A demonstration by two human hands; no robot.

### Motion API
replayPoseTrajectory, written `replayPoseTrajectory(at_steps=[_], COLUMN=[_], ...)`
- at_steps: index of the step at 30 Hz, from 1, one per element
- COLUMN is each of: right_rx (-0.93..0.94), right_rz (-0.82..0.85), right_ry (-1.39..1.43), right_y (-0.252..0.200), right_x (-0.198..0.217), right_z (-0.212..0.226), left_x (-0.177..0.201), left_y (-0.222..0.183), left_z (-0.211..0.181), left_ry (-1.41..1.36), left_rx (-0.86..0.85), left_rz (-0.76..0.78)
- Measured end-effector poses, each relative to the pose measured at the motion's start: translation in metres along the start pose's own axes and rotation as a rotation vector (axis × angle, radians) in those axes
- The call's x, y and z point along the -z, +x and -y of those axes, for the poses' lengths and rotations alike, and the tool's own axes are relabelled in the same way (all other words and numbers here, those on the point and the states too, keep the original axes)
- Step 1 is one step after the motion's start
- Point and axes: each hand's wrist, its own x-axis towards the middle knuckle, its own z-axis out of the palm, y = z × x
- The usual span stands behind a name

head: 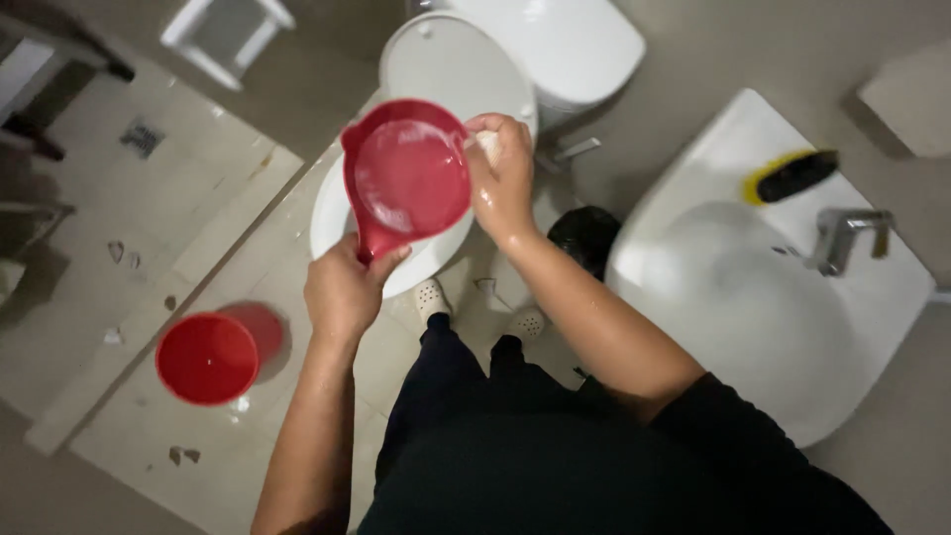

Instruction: The person is scrubbing the toilet tank cover with soap and then washing a water scoop and their hands in the sink.

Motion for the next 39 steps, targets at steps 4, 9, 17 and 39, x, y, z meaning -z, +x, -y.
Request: replayPoseTrajectory(at_steps=[4, 9, 17, 39], right_rx=[0.055, 0.154, -0.102, -0.382], right_rz=[0.062, 0.227, 0.204, -0.196], right_ry=[-0.22, -0.546, -0.536, -0.465], right_y=[-0.01, -0.028, -0.089, -0.19], right_x=[0.065, 0.146, 0.257, 0.455], right_z=[0.053, 0.068, -0.001, -0.193], left_x=[-0.032, -0.081, -0.177, -0.434], left_y=[-0.022, -0.046, -0.096, -0.12], left_z=[-0.033, -0.083, -0.16, -0.25], left_ry=[-0.056, -0.01, 0.017, 0.48], left_rx=[0.012, -0.164, -0.537, -0.594], left_rz=[0.157, 0.266, 0.453, 0.892])
